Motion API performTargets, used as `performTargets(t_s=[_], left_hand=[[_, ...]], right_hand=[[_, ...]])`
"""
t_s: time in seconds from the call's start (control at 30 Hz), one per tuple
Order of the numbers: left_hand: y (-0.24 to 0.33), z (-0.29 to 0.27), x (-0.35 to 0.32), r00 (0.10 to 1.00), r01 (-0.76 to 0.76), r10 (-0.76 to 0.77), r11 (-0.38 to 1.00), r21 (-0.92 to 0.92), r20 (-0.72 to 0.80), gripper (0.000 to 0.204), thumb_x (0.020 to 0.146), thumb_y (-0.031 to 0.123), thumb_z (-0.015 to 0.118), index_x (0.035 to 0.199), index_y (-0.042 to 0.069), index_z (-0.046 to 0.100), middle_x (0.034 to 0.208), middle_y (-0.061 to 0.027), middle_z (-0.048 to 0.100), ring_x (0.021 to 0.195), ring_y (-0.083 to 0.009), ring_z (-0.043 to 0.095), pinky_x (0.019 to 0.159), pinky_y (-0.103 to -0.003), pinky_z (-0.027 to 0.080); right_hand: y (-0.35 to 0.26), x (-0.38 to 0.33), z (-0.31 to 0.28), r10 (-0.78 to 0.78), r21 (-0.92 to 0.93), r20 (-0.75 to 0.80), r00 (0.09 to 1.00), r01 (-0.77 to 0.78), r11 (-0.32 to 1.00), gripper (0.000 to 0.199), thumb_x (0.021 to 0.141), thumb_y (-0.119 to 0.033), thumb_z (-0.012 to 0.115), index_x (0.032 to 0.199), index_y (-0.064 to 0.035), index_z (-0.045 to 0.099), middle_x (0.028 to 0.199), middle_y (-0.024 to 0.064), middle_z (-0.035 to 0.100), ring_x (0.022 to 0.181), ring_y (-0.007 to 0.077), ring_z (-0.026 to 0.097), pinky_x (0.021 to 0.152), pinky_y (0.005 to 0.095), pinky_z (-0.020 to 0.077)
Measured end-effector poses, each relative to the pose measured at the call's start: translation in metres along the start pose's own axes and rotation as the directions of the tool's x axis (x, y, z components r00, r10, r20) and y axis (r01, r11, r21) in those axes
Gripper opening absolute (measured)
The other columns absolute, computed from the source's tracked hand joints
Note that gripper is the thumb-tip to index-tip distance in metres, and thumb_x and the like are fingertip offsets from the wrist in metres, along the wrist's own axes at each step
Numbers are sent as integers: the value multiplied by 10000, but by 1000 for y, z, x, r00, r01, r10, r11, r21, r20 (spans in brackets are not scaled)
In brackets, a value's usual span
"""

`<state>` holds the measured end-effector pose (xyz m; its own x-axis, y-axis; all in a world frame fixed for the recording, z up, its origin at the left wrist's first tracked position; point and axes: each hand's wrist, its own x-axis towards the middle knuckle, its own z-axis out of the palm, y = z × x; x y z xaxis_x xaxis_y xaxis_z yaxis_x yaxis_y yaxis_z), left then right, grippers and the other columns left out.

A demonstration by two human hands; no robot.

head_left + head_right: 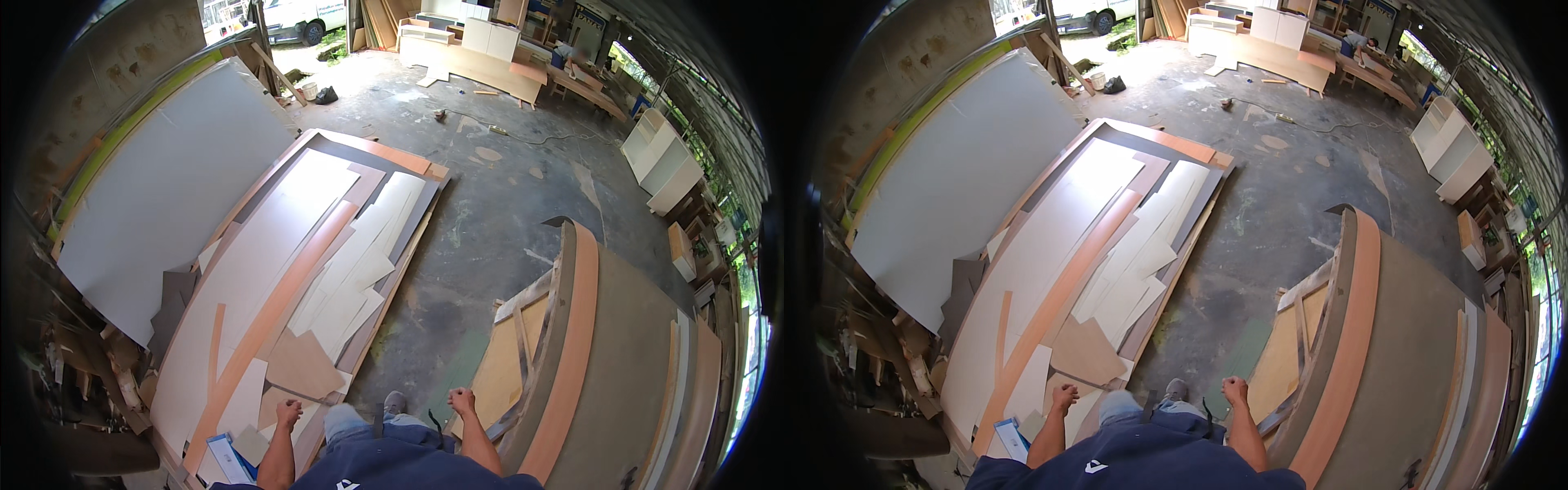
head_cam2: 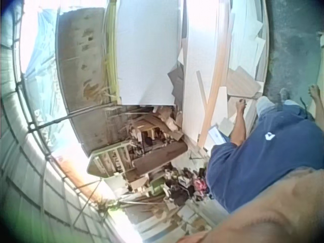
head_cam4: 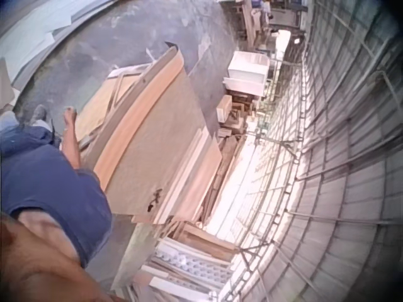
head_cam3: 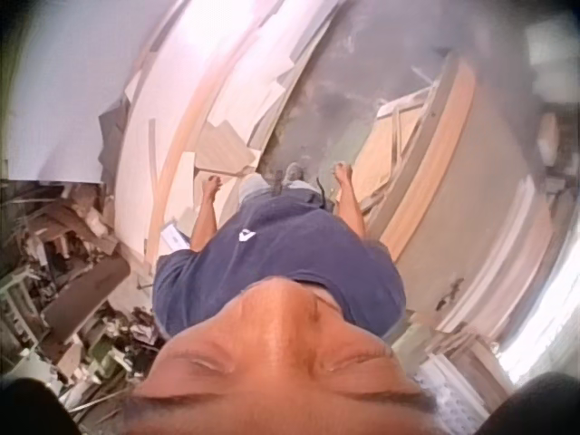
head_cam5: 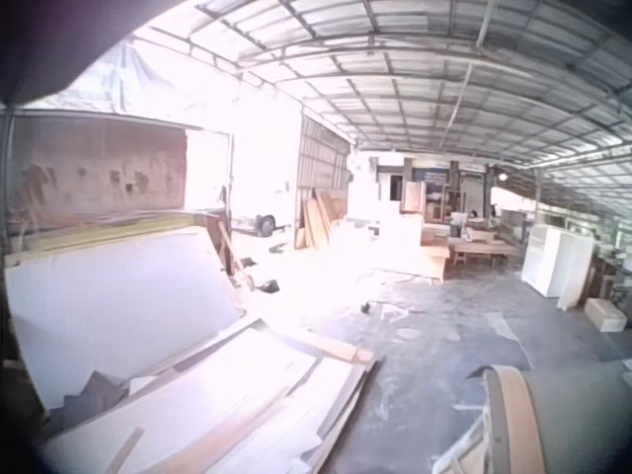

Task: The person handles laminate strips, measures a wooden board with a tape measure, hammers nails into a piece of wood, and moves large plywood panels in a workshop.

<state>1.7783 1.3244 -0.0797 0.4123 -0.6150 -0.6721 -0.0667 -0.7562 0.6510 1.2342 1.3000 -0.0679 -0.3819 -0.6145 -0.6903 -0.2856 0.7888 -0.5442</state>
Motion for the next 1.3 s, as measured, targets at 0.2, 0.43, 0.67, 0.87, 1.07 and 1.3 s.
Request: performTargets(t_s=[0.2,0.43,0.67,0.87,1.07,1.3], left_hand=[[91,99,32,985,-6,-19,989,147,170,272,833,137,669,1043,-34,644,833,-129,667,658,-194,659,517,-294,502],[160,174,132,921,202,-335,846,494,198,258,827,149,681,994,-46,658,856,-170,680,657,-264,679,539,-381,533],[398,349,258,967,-164,17,801,576,253,268,770,248,684,728,-16,690,587,-129,652,524,-208,643,520,-352,517],[666,572,292,821,-539,349,737,409,452,399,771,289,683,1011,-30,670,846,-171,701,775,-272,681,735,-356,534],[809,733,316,753,-577,356,761,297,553,445,786,322,663,1094,1,654,1061,-224,665,1000,-304,635,870,-371,492],[806,782,389,933,-283,158,877,389,323,348,771,307,678,953,13,716,888,-179,711,842,-304,685,790,-376,531]], right_hand=[[-80,73,-51,-121,189,-130,984,145,971,154,911,-163,600,914,-16,648,798,66,674,693,136,661,601,265,515],[-174,172,-111,-128,498,30,991,97,862,175,910,-173,614,949,-4,642,844,70,676,716,145,663,620,263,517],[-223,290,-213,179,596,-131,975,-67,800,171,894,-166,616,953,-7,633,834,78,674,689,169,670,564,271,517],[-296,393,-277,190,753,-224,956,46,657,178,912,-167,602,996,-10,613,850,80,675,709,167,669,578,265,523],[-396,514,-357,156,700,-194,968,25,714,168,903,-147,618,981,0,637,838,63,675,688,145,665,559,248,512],[-530,693,-516,70,508,-199,977,42,860,174,866,-137,608,974,-8,655,825,59,680,682,136,660,568,239,503]])
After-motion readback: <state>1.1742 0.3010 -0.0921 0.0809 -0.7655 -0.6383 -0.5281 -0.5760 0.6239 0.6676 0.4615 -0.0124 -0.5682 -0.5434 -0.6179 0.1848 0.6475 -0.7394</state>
